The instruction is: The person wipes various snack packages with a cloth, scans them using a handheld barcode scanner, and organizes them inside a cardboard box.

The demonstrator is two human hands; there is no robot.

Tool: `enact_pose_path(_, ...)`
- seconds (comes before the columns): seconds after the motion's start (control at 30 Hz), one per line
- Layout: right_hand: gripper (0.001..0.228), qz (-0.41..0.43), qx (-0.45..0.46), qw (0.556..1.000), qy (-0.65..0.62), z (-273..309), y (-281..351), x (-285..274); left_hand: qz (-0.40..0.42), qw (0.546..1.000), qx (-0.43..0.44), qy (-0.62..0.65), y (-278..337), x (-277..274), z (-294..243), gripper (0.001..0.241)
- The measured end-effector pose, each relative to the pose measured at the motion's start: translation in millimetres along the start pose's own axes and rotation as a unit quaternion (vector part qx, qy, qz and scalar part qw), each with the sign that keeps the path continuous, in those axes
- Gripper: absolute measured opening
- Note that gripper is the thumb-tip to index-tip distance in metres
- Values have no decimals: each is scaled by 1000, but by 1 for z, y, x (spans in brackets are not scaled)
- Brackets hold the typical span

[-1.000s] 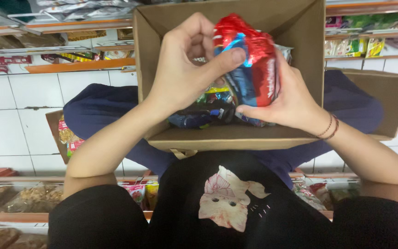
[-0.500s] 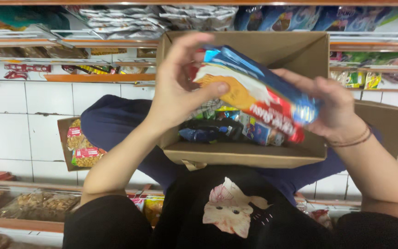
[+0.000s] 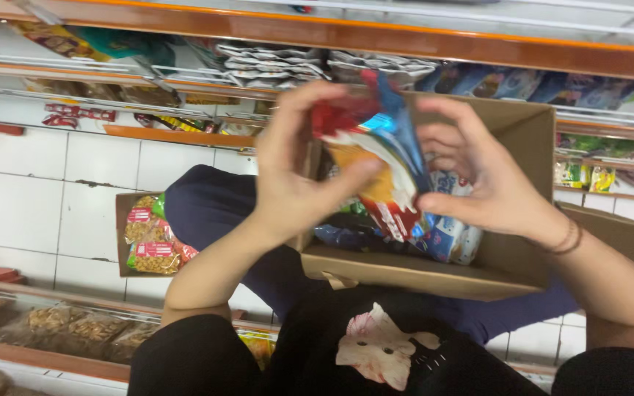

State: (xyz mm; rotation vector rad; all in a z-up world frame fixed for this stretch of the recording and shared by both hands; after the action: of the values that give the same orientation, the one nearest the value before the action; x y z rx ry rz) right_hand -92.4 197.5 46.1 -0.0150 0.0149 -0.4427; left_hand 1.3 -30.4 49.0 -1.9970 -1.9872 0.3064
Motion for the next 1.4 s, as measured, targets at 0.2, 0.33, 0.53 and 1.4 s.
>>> enact_pose_path(0.2,88,-69,-64,986,135,1,-29,14,43,983,58,-169,-14,-11,-34,92)
enact_pose_path(0.33,69,-172,-64,981,63,-4,-32,6,63,959,41,-275,-8,-36,-41,104)
enact_pose_path(0.53,74,-239,-233,940,-74,-19,-53,19,-56,998,-16,-27,5,-58,-12,93)
enact_pose_path(1.4,21,-354,-269,720,533,58,-190,13,-231,898,142,-346,-89,-177,-9,41)
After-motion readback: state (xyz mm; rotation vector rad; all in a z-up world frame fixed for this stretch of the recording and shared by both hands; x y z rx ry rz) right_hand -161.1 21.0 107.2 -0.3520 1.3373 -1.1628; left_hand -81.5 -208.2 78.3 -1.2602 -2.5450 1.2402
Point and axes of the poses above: each hand's wrist, its own y-axis away from the middle knuckle, its own x-axis out of the palm, z = x × y, the point moved 2 cm from there along -y, towards the middle knuckle, and after that the axes turned 8 degrees about z, right-handed, at the moved point
